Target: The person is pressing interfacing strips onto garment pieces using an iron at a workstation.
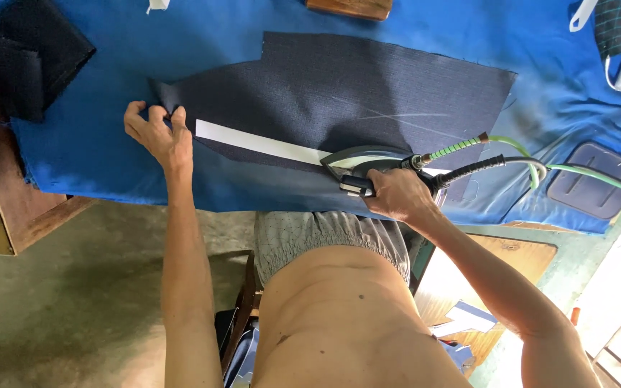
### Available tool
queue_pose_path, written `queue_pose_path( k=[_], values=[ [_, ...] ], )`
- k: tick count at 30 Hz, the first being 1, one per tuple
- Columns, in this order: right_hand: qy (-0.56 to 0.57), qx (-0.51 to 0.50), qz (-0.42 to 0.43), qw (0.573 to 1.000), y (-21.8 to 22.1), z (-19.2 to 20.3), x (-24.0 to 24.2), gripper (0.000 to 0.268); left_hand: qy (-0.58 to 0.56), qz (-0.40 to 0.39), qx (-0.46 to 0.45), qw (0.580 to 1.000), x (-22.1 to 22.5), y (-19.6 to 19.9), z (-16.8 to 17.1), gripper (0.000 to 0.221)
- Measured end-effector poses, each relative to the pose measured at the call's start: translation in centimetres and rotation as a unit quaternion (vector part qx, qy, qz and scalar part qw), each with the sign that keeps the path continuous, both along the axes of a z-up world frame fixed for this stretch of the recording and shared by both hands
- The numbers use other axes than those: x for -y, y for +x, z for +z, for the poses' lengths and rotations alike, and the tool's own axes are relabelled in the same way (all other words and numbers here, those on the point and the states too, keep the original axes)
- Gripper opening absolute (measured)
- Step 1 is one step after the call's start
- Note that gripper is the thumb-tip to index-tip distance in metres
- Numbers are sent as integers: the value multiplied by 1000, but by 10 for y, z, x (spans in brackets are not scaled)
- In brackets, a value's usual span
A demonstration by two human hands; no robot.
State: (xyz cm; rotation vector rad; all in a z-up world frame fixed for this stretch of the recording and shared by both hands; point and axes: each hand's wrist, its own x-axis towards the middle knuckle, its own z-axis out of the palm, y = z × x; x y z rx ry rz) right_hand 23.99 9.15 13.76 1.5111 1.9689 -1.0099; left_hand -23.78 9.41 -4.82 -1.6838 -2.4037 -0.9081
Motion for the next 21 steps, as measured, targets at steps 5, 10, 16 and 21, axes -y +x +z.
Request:
queue_pose_path(
  k=[5, 10, 16, 21],
  values=[
    [10, -11, 3, 1000, 3, -3, 3, 35, 43, -18, 37, 998, 4, -5, 1, 49],
    [13, -11, 3, 1000, 1, -3, 2, 34, 70, 50, 20, 996, 16, 31, 35, 39],
    [13, -9, 12, 1000, 3, -8, 3, 35, -33, -200, -21, 979, 149, 110, -93, 14],
    [11, -4, 19, 1000, 1, -2, 0, 35, 43, -271, -115, 955, 82, 163, 51, 41]
  ],
)
